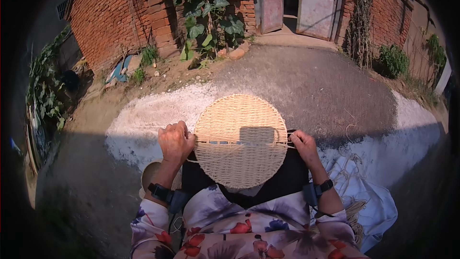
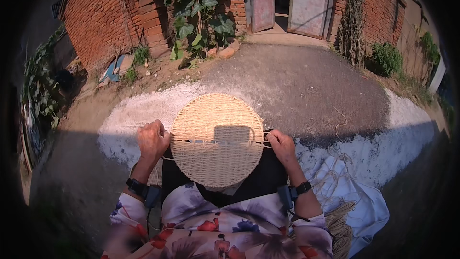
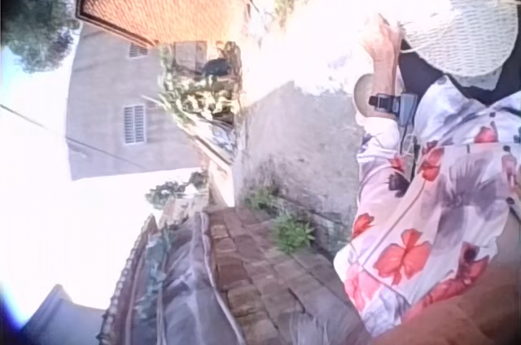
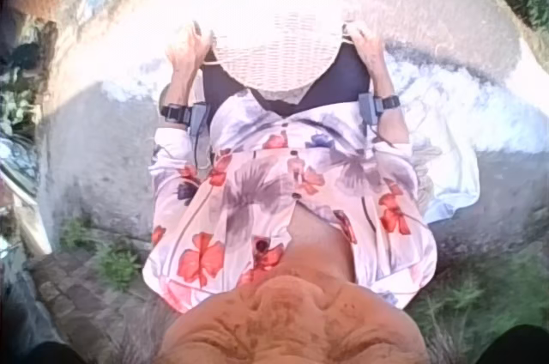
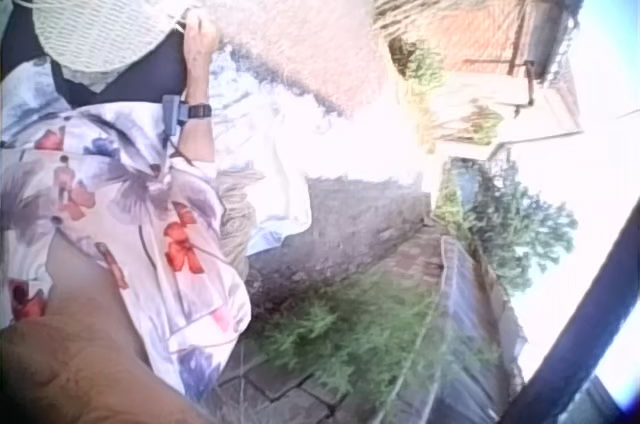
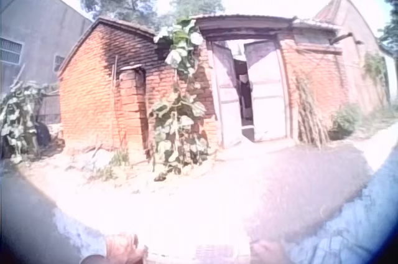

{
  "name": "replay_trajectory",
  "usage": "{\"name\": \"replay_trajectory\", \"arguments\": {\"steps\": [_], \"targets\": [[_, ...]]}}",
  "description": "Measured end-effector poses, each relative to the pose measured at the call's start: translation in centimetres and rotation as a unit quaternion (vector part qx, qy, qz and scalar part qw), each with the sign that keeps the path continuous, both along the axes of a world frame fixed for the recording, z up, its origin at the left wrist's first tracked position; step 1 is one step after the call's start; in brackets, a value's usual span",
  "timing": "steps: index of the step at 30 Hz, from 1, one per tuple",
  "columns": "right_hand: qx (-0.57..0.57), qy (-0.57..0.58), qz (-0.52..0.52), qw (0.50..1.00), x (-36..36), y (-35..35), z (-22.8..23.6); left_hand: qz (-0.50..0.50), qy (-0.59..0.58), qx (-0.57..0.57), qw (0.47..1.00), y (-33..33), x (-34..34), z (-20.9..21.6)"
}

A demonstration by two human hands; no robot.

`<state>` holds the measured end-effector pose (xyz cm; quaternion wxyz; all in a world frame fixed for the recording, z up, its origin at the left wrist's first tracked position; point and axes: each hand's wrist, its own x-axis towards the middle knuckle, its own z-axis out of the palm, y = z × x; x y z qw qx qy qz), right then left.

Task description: Weaving a circular bamboo or straw basket base by hand.

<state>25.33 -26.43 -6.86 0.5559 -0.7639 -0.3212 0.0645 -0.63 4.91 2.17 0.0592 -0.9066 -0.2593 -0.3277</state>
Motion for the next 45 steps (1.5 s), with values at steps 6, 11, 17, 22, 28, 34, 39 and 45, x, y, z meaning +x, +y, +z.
{"name": "replay_trajectory", "arguments": {"steps": [6, 11, 17, 22, 28, 34, 39, 45], "targets": [[-0.023, 0.006, -0.022, 0.999, -0.1, -0.1, 0.6, -0.051, -0.047, 0.025, 0.997, -0.1, -2.6, 0.9], [0.037, -0.004, 0.012, 0.999, -0.4, 0.0, 0.4, -0.269, -0.017, 0.013, 0.963, -7.2, 4.3, -0.1], [0.024, 0.03, 0.013, 0.999, -0.2, 0.1, 0.1, -0.265, -0.001, 0.041, 0.963, -8.0, 5.9, -1.7], [0.018, 0.015, 0.012, 1.0, 0.0, -0.1, 0.0, -0.137, -0.012, -0.006, 0.991, -4.6, 3.7, -0.7], [-0.005, 0.034, 0.004, 0.999, -0.2, -1.0, 1.0, 0.275, -0.027, -0.007, 0.961, 16.2, -15.6, -2.1], [-0.014, 0.026, 0.001, 1.0, -0.2, -0.5, 0.8, 0.126, 0.007, -0.004, 0.992, 10.3, -12.2, -2.1], [0.005, 0.044, 0.012, 0.999, -0.3, -0.4, 0.7, -0.235, -0.034, -0.027, 0.971, -5.5, 1.8, 0.1], [0.031, 0.037, 0.021, 0.999, -0.6, 0.2, 0.5, -0.282, 0.021, 0.028, 0.959, -8.0, 5.2, -0.8]]}}
